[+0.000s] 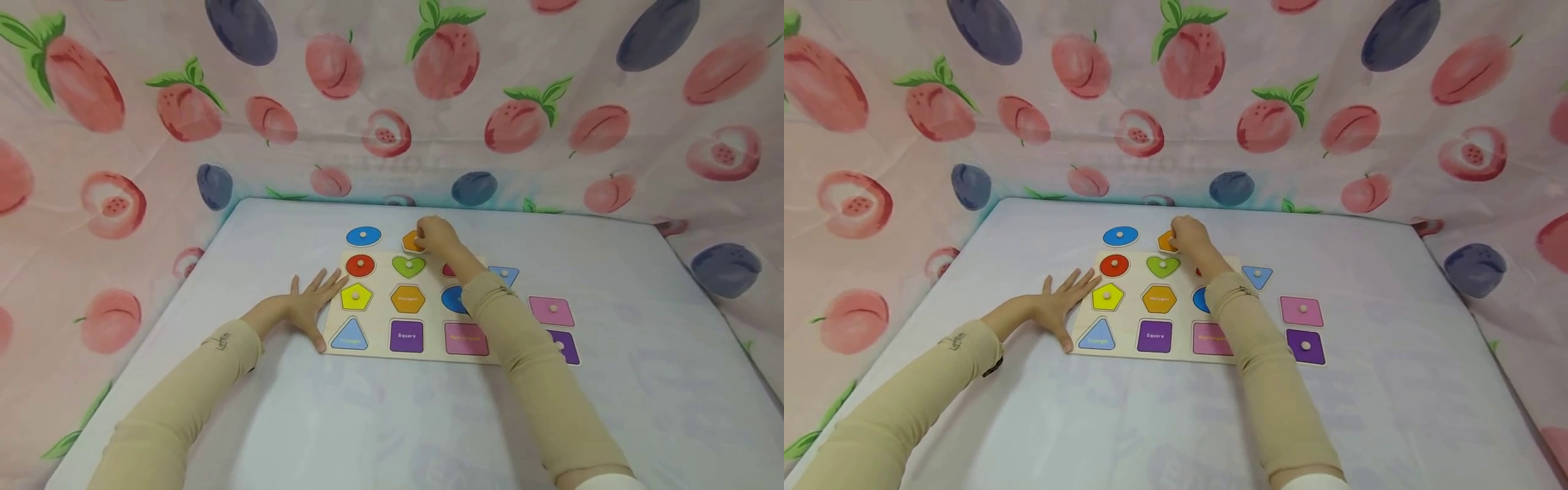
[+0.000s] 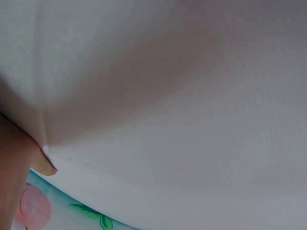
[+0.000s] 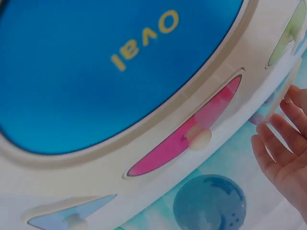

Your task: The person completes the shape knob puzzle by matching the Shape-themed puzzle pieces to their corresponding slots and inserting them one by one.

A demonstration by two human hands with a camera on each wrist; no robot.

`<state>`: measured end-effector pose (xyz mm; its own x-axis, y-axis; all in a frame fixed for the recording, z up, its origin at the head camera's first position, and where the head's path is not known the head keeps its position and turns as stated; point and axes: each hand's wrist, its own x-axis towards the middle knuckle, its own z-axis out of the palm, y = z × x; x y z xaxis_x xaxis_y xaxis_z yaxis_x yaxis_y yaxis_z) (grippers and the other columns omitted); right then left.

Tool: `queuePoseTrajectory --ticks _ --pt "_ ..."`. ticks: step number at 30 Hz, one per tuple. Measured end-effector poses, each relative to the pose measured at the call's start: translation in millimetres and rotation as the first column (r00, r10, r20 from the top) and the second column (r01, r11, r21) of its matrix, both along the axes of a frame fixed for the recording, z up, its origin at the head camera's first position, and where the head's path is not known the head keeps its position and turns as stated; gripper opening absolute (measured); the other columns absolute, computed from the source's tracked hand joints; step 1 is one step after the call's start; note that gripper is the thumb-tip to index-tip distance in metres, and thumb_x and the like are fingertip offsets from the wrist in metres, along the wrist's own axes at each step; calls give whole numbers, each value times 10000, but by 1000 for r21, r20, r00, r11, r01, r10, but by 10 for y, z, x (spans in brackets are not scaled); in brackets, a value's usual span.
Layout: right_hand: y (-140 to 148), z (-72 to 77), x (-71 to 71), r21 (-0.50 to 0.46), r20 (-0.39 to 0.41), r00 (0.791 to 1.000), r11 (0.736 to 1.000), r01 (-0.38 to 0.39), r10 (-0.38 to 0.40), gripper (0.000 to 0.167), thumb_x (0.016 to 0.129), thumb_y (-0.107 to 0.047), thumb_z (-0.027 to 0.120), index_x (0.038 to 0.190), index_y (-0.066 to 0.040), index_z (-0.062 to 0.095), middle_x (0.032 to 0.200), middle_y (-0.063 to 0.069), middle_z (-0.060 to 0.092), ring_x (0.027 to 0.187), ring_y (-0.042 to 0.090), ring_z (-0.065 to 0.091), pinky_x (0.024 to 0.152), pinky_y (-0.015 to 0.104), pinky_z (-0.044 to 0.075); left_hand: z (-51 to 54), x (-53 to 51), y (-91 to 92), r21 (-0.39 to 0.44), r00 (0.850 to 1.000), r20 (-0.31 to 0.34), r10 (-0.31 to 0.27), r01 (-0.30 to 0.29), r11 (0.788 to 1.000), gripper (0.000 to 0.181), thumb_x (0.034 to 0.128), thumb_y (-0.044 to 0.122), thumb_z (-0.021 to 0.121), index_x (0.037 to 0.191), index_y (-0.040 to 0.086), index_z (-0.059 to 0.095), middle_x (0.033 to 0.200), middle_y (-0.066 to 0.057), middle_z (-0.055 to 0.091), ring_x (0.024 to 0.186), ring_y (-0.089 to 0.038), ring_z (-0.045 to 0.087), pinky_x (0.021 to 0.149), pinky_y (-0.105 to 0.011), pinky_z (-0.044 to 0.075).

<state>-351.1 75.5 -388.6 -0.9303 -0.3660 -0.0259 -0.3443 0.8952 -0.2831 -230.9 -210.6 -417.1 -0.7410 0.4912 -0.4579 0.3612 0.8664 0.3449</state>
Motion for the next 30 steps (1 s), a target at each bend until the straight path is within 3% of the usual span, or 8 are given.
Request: queuePoseTrajectory --ticks 9,15,25,30 --pt "63 24 103 -69 3 1000 997 -29 29 131 903 -127 616 859 -6 590 785 109 564 735 234 491 683 299 437 -13 17 4 -2 1000 11 7 -7 1000 1406 526 533 855 1517 195 -83 1580 -75 -200 1426 -364 -234 1021 -707 -182" --pt "117 10 197 -111 -16 998 992 -65 63 100 914 -115 603 908 -15 602 823 109 576 775 240 494 732 320 456 -29 19 10 -1 1000 4 9 -9 1000 1404 525 533 855 1518 198 -79 1580 -77 -199 1426 -368 -229 1015 -713 -184" --pt "129 27 374 -63 -75 990 990 -123 119 113 892 -143 643 911 -31 639 967 122 658 830 239 532 799 355 492 -30 4 20 6 1000 3 15 -15 1000 1399 526 530 855 1518 200 -76 1581 -81 -195 1426 -370 -225 1020 -706 -187" --pt "97 13 475 -68 -52 991 989 -129 126 119 890 -148 647 916 -31 641 957 114 653 815 229 530 790 347 496 -42 5 -2 9 1000 -8 4 -4 1000 1394 530 526 855 1519 193 -69 1583 -84 -187 1429 -368 -219 1021 -712 -175"
